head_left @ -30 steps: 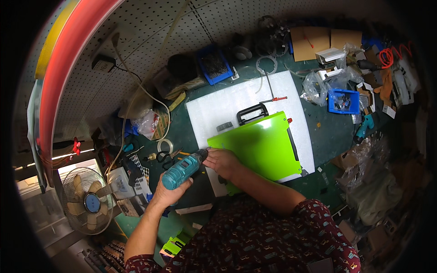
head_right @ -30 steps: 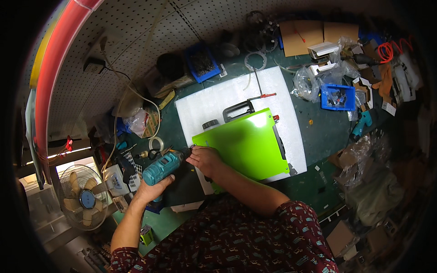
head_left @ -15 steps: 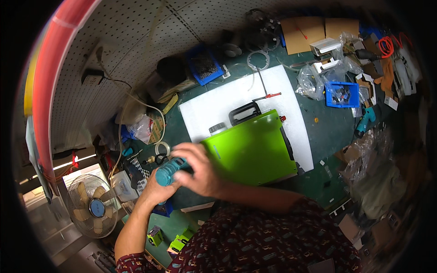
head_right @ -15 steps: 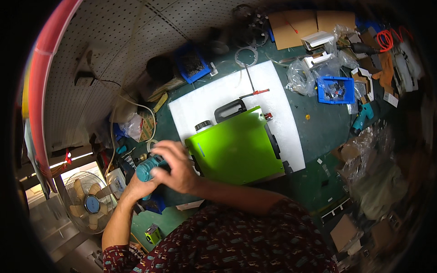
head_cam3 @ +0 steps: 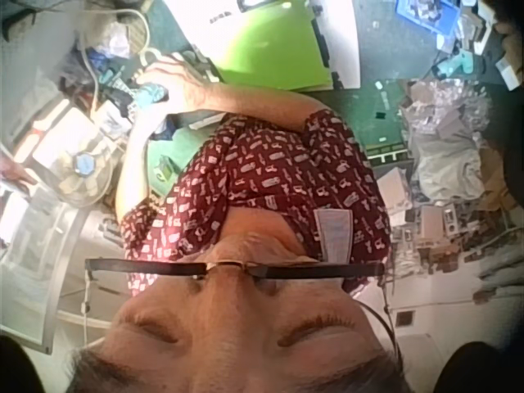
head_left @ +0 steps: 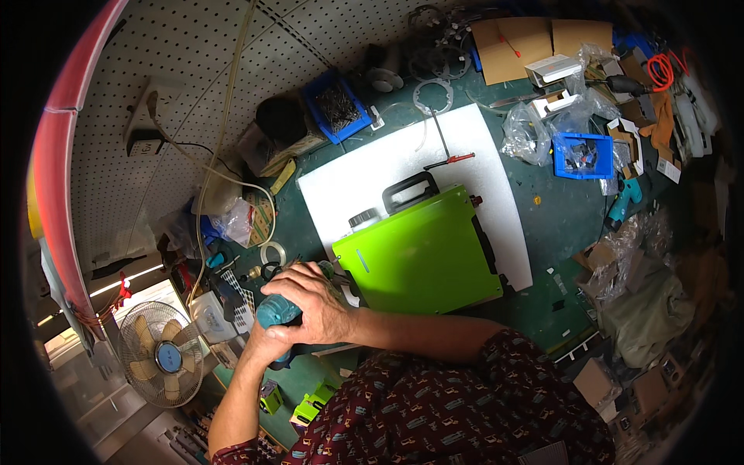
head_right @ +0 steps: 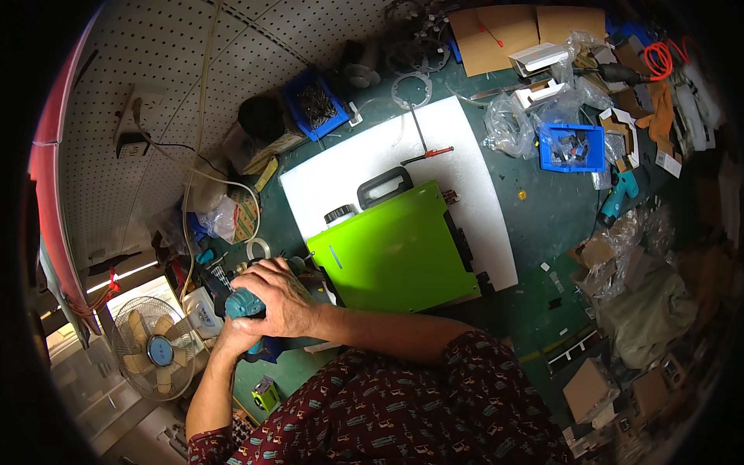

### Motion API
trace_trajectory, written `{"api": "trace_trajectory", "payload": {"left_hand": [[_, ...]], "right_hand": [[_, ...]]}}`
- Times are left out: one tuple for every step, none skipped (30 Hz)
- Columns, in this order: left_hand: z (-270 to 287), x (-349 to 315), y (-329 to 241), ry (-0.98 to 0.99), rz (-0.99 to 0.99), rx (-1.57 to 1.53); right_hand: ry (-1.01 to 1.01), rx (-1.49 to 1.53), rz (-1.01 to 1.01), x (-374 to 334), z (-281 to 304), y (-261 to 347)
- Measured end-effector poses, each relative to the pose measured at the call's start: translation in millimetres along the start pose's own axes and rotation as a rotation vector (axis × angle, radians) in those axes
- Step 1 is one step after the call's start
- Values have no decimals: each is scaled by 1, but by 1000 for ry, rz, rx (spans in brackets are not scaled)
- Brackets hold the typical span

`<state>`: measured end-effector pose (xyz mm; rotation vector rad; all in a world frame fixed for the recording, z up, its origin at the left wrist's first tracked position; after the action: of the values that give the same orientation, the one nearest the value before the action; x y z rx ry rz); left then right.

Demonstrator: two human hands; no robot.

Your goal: The person assembles a portable electronic device by connecting wires, attaching a white plastic cover, and securing a green casing with screws. They use a cordless drill to fasten screws and handle various components on a cluttered workbench.

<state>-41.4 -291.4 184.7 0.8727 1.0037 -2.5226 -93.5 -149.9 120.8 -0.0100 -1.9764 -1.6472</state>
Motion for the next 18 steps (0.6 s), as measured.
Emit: {"api": "trace_trajectory", "payload": {"left_hand": [[1,2,-2,12,3,-11],[1,4,-4,24,6,-22],[2,5,-6,34,11,-31],[2,7,-4,43,31,-41],[3,10,1,53,50,-51],[4,12,2,62,68,-60],[5,14,-2,58,72,-49],[7,15,-10,54,76,-38],[9,15,-14,48,83,-28],[10,18,-9,74,91,-1],[11,20,-13,70,79,14],[11,24,-14,78,67,29],[10,28,-14,86,55,44],[9,31,-16,85,52,27],[8,32,-17,81,52,10],[7,33,-18,78,52,-8],[5,35,-17,78,47,-5],[4,35,-12,72,46,-5]], "right_hand": [[2,1,-6,1,0,0],[4,2,-12,1,1,-1],[5,6,-17,2,2,-1],[-5,8,-17,2,3,-2],[-16,10,-18,3,4,-2],[-28,12,-17,4,5,-3],[-33,7,-22,4,6,-5],[-38,2,-28,5,6,-6],[-41,0,-33,6,6,-6],[-48,-13,-30,7,8,-6],[-45,-16,-42,7,10,-6],[-39,-18,-51,8,12,-7],[-34,-20,-60,9,14,-9],[-41,-15,-48,10,17,-10],[-52,-3,-51,10,16,-12],[-62,8,-54,10,15,-13],[-70,19,-58,9,15,-14],[-63,30,-53,10,15,-13]]}}
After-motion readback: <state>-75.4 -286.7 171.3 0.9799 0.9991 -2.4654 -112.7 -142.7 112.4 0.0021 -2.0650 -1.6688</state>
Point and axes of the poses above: each hand's wrist, its own x-axis towards the middle knuckle, its own z-axis out of the back of the hand, y = z × x, the point moved 3 cm from there along x, towards the middle knuckle, and after that the axes turned 3 degrees about z, right-handed, at the moved point
